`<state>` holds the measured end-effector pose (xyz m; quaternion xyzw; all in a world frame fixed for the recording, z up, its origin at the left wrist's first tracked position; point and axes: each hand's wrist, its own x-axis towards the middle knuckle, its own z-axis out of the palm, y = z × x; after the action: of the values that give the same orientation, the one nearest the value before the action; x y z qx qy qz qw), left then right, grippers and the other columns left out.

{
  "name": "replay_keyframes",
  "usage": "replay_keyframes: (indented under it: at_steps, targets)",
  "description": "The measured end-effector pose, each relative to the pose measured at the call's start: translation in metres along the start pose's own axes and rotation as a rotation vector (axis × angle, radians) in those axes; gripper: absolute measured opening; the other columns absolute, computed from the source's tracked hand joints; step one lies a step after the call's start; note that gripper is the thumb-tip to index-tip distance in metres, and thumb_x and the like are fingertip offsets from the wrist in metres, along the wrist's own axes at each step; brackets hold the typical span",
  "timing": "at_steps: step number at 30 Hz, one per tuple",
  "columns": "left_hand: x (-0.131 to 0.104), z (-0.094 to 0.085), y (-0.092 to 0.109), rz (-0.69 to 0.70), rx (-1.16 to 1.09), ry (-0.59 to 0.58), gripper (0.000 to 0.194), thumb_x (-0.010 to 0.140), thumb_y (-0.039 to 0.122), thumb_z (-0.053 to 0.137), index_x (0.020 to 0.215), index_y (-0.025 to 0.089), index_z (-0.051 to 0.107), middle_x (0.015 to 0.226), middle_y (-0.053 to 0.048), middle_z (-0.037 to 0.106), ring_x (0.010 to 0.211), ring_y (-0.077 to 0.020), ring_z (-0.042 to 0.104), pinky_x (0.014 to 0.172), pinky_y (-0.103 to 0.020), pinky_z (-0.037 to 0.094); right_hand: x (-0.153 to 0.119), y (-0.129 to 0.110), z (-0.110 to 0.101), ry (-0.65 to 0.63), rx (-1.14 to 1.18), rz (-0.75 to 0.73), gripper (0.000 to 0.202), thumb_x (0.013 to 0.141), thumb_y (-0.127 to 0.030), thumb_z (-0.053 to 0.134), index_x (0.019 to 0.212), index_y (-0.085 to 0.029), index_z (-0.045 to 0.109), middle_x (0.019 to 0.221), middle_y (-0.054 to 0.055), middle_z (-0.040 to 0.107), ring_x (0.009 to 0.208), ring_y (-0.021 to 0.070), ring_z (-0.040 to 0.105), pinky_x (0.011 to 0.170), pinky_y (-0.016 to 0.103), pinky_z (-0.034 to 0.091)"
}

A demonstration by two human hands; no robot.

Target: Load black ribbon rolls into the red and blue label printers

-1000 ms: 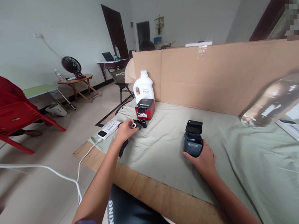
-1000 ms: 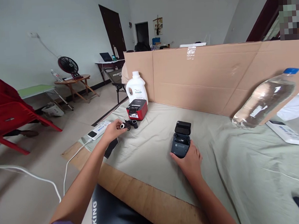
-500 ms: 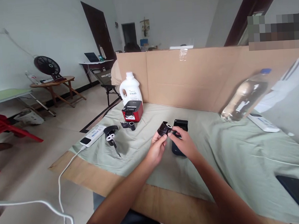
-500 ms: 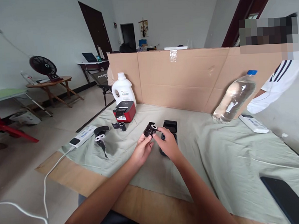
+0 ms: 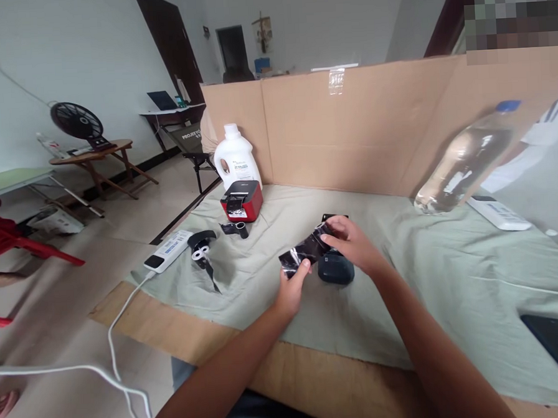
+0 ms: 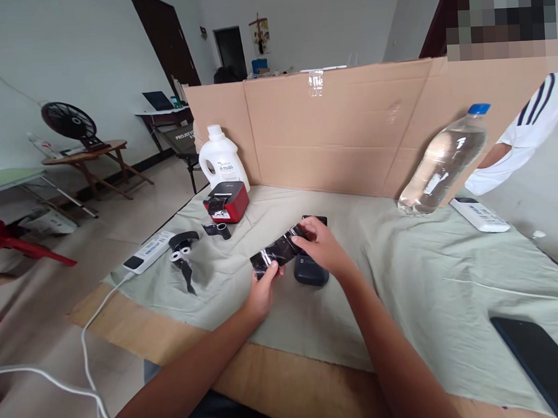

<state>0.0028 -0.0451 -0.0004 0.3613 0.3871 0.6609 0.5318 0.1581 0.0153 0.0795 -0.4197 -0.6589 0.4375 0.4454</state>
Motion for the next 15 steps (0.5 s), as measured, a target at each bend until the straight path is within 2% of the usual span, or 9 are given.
replay_keyframes:
  at_steps: [3, 7, 11, 15]
  targets:
    - [-0.002, 0.000, 0.007, -0.004, 0.132, -0.116, 0.040, 0.084, 0.051, 0.068, 0.066, 0.015, 0.064, 0.065, -0.003, 0.066, 0.063, -0.0130, 0.056, 0.067, -0.027, 0.043, 0.000, -0.002, -0.019, -0.084, -0.205, 0.018, 0.023, 0.079, -0.032, 0.066, 0.097, -0.022, 0.058, 0.098, 0.004, 0.069, 0.096, 0.0224, 0.065, 0.088, 0.037, 0.049]
    - [-0.009, 0.007, 0.013, -0.136, 0.256, -0.316, 0.043, 0.082, 0.054, 0.068, 0.073, 0.012, 0.066, 0.068, -0.007, 0.071, 0.054, -0.0115, 0.053, 0.056, -0.025, 0.042, -0.002, 0.002, -0.034, -0.134, -0.498, 0.026, 0.022, 0.080, -0.020, 0.061, 0.102, -0.023, 0.061, 0.107, 0.004, 0.071, 0.102, 0.0227, 0.065, 0.089, 0.036, 0.047]
    - [-0.015, 0.013, 0.003, -0.298, 0.337, -0.474, 0.047, 0.081, 0.060, 0.063, 0.071, 0.014, 0.059, 0.065, -0.007, 0.070, 0.043, -0.0090, 0.048, 0.046, -0.024, 0.036, -0.003, 0.008, -0.039, -0.177, -0.743, 0.051, 0.027, 0.081, -0.011, 0.058, 0.105, -0.022, 0.063, 0.109, 0.004, 0.072, 0.102, 0.0230, 0.065, 0.090, 0.035, 0.046]
    - [-0.017, 0.016, -0.007, -0.370, 0.415, -0.533, 0.049, 0.082, 0.063, 0.059, 0.065, 0.017, 0.051, 0.061, -0.005, 0.068, 0.040, -0.0076, 0.046, 0.043, -0.023, 0.033, -0.001, 0.014, -0.035, -0.147, -0.884, 0.054, 0.032, 0.081, -0.009, 0.058, 0.110, -0.020, 0.065, 0.115, 0.008, 0.069, 0.106, 0.0241, 0.064, 0.093, 0.035, 0.046]
